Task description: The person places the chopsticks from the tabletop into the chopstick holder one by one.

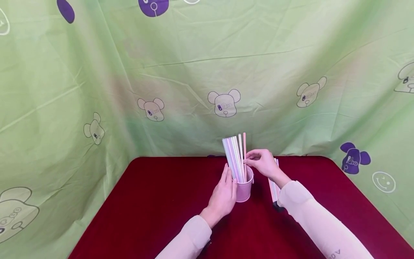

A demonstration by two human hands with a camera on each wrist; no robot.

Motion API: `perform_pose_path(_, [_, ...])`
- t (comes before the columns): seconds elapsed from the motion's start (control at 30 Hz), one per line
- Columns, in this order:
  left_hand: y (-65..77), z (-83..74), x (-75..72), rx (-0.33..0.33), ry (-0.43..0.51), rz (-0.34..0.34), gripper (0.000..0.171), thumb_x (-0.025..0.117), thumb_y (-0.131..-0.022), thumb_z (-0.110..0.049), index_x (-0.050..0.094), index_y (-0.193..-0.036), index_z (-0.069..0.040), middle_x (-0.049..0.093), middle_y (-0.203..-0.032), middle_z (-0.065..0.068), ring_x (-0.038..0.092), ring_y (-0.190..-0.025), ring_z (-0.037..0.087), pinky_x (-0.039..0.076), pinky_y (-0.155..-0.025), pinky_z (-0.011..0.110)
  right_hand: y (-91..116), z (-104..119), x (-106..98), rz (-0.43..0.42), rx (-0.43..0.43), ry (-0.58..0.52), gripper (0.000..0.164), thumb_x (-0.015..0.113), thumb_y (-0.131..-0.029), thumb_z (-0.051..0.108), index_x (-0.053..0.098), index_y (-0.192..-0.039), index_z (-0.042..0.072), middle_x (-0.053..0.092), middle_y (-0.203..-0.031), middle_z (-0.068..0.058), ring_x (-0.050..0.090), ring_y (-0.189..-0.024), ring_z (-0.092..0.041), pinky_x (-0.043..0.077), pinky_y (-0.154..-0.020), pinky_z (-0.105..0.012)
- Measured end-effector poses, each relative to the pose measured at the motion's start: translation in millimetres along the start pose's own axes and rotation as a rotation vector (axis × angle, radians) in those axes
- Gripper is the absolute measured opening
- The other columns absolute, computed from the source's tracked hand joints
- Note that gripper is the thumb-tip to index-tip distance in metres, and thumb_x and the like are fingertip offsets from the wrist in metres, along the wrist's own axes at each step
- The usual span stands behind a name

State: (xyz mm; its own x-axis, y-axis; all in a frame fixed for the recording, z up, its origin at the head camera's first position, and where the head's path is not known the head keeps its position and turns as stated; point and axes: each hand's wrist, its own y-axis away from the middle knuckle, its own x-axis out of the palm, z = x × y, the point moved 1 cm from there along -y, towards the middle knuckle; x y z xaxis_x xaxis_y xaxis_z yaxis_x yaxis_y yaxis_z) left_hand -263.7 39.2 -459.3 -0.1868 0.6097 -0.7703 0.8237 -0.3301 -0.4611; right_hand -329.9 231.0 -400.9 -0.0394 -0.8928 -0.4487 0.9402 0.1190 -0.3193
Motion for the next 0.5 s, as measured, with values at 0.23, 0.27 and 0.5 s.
perform_pose_path(0.23, [0.0, -0.7, -0.2, -0.004, 0.012, -0.005, 0.054, 0.029, -0.103, -0.031, 0.023, -0.148, -0.002, 0.013, -0.156, 0.01, 0.042, -0.129, 0.022, 0.042, -0.099, 0.033, 5, -12, 3, -0.022, -0.001, -0.051, 0.022, 0.077, -0.078, 0.013, 0.069, -0.094, 0.0, 0.07, -0.084, -0.013, 0.067, -0.075, -0.015, 0.052, -0.067, -0.022])
perform_pose_path(0.27, [0.0, -0.8, -0.2, -0.005, 0.013, -0.005, 0.054, 0.029, -0.103, -0.031, 0.023, -0.148, -0.002, 0.013, -0.156, 0.01, 0.042, -0.129, 0.021, 0.042, -0.099, 0.033, 6, -13, 4, -0.026, -0.004, -0.057, 0.022, 0.076, -0.078, 0.013, 0.069, -0.094, 0.0, 0.07, -0.085, -0.014, 0.067, -0.076, -0.014, 0.052, -0.068, -0.022])
perform_pose_path(0.5, [0.0, -0.8, 0.9, -0.008, 0.008, -0.008, 0.054, 0.029, -0.103, -0.031, 0.023, -0.149, -0.004, 0.011, -0.157, 0.008, 0.042, -0.129, 0.021, 0.043, -0.099, 0.033, 15, -3, 4, -0.032, -0.029, -0.121, 0.022, 0.075, -0.078, 0.004, 0.067, -0.094, -0.008, 0.068, -0.086, -0.022, 0.065, -0.073, -0.019, 0.05, -0.063, -0.022])
